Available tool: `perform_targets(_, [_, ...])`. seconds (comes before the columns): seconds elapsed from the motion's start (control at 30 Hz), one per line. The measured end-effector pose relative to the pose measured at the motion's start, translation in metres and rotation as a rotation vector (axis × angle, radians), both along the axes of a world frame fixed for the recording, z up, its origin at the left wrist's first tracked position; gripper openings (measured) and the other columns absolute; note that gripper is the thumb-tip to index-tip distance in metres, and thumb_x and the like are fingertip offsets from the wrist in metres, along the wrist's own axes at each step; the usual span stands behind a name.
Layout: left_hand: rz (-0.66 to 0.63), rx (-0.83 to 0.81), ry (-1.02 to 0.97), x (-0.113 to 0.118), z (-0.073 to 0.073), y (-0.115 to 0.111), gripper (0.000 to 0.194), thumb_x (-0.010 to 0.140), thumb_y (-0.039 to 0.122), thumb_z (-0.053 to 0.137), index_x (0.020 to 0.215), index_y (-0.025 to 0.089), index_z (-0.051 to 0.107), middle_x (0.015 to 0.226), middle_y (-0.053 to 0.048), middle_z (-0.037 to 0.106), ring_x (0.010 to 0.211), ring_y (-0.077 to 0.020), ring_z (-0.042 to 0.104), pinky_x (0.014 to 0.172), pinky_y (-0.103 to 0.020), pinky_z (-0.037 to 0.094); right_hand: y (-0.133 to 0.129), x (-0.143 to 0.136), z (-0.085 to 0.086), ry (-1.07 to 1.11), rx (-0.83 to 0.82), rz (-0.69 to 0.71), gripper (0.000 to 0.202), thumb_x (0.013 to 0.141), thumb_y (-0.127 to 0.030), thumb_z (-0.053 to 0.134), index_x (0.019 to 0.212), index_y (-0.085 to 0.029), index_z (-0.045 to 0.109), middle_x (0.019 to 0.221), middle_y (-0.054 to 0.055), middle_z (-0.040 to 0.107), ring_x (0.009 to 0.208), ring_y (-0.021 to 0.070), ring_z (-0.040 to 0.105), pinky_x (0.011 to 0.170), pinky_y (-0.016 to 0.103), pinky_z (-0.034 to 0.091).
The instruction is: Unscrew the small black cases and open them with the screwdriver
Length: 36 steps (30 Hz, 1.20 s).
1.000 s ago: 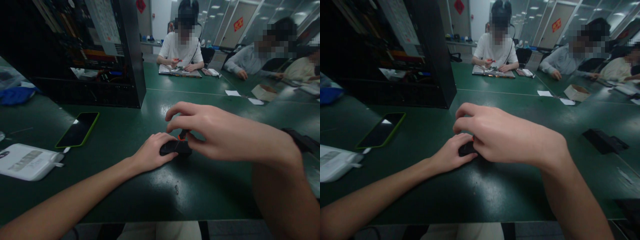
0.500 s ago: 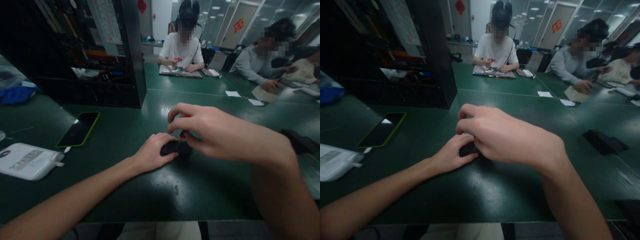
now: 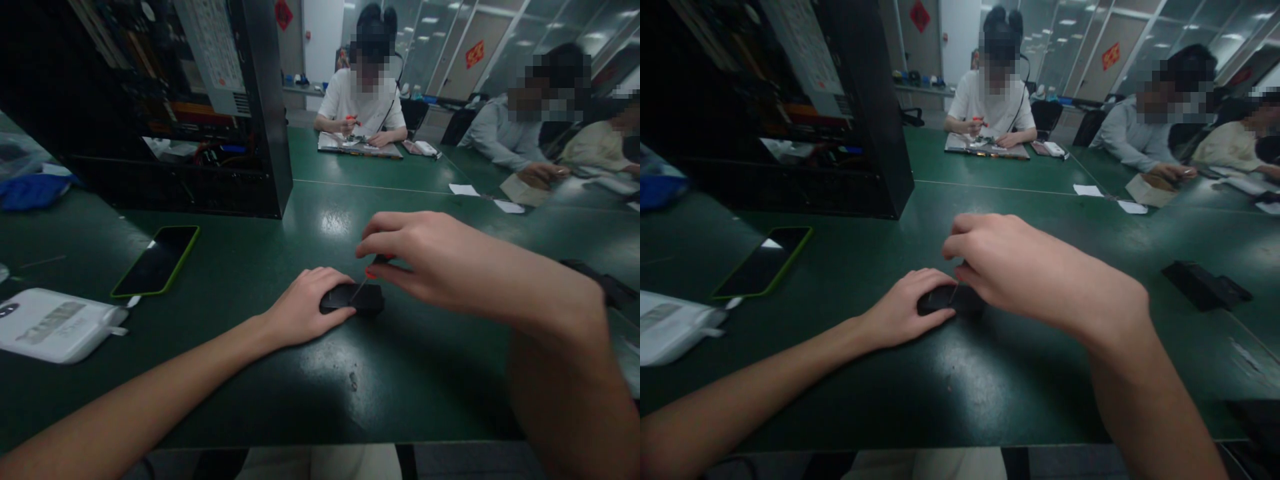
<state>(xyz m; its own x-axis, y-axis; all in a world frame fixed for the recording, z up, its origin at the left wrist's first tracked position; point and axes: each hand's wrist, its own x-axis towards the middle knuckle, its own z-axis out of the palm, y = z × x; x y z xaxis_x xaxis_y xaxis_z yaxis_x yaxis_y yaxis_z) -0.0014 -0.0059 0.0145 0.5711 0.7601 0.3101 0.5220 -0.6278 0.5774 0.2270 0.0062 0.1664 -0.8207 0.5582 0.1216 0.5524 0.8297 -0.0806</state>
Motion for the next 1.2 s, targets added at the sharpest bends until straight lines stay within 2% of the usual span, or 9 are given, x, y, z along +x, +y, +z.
perform_targets(0.07, [-0.021,-0.010,0.005,-0.003,0.005,0.000,0.034,0.091,0.036,0.074,0.122,0.024,0.066,0.123,-0.006,0.072,0.112,-0.0276,0.067,0.096,-0.044,0.048,0.005,0.010,-0.003,-0.035,-0.014,-0.088,0.019,0.094,-0.030,0.069,0.106,-0.019,0.080,0.094,0.007,0.076,0.080,0.0186,0.069,0.069,0.029,0.046])
perform_targets(0.13, [-0.038,-0.001,0.024,-0.007,0.009,0.000,0.035,0.087,0.034,0.076,0.119,0.024,0.067,0.120,-0.006,0.073,0.110,-0.0281,0.067,0.095,-0.044,0.049,0.009,0.024,-0.007,-0.073,-0.119,-0.112,0.023,0.096,-0.039,0.069,0.103,-0.022,0.081,0.085,0.005,0.077,0.074,0.0172,0.069,0.064,0.028,0.046])
perform_targets(0.3, [-0.047,0.040,0.041,-0.010,0.011,0.001,0.042,0.081,0.032,0.076,0.121,0.023,0.067,0.121,-0.007,0.074,0.110,-0.0294,0.068,0.097,-0.046,0.048,0.010,0.073,-0.025,0.059,-0.341,-0.231,0.037,0.099,-0.051,0.061,0.105,-0.022,0.083,0.095,0.006,0.080,0.078,0.0178,0.072,0.067,0.028,0.052])
perform_targets(0.43, [-0.059,0.008,0.004,-0.004,0.006,0.002,0.049,0.084,0.043,0.079,0.128,0.023,0.067,0.125,-0.008,0.074,0.113,-0.0296,0.069,0.099,-0.047,0.050,0.008,0.101,-0.042,0.108,-0.433,-0.324,0.037,0.097,-0.052,0.063,0.102,-0.022,0.085,0.090,0.006,0.081,0.070,0.0183,0.071,0.060,0.029,0.051])
perform_targets(0.57, [-0.083,-0.060,-0.048,0.002,0.003,0.003,0.038,0.089,0.041,0.077,0.123,0.023,0.072,0.120,-0.007,0.076,0.110,-0.0265,0.070,0.099,-0.043,0.053,0.008,0.102,-0.047,0.112,-0.460,-0.286,0.034,0.096,-0.050,0.065,0.099,-0.023,0.084,0.090,0.005,0.080,0.071,0.0169,0.071,0.063,0.028,0.051])
perform_targets(0.83, [-0.111,-0.087,-0.065,0.001,0.003,0.006,0.036,0.090,0.039,0.078,0.123,0.023,0.072,0.120,-0.007,0.075,0.110,-0.0250,0.071,0.099,-0.039,0.054,0.008,0.096,-0.047,0.144,-0.491,-0.253,0.031,0.096,-0.047,0.066,0.100,-0.023,0.084,0.094,0.004,0.081,0.079,0.0175,0.074,0.071,0.028,0.054])
perform_targets(1.0, [-0.134,-0.094,-0.067,0.000,0.001,0.008,0.038,0.091,0.038,0.079,0.124,0.022,0.071,0.122,-0.007,0.075,0.112,-0.0242,0.070,0.100,-0.038,0.054,0.014,0.096,-0.056,0.080,-0.544,-0.243,0.037,0.095,-0.055,0.066,0.106,-0.024,0.083,0.098,0.003,0.081,0.081,0.0172,0.073,0.072,0.028,0.052])
perform_targets(1.1, [-0.143,-0.105,-0.055,-0.001,-0.001,0.010,0.038,0.090,0.039,0.080,0.123,0.023,0.072,0.122,-0.007,0.075,0.112,-0.0251,0.070,0.101,-0.038,0.053,0.021,0.091,-0.067,-0.015,-0.447,-0.257,0.051,0.097,-0.064,0.058,0.091,-0.021,0.083,0.079,0.004,0.077,0.067,0.0150,0.065,0.062,0.028,0.043])
perform_targets(1.2, [-0.165,-0.104,-0.054,-0.002,-0.001,0.012,0.039,0.089,0.039,0.081,0.123,0.023,0.072,0.122,-0.007,0.075,0.113,-0.0255,0.070,0.101,-0.038,0.053,0.026,0.083,-0.080,-0.107,-0.126,-0.231,0.068,0.100,-0.071,0.047,0.072,-0.016,0.075,0.066,0.006,0.068,0.061,0.0146,0.057,0.061,0.030,0.033])
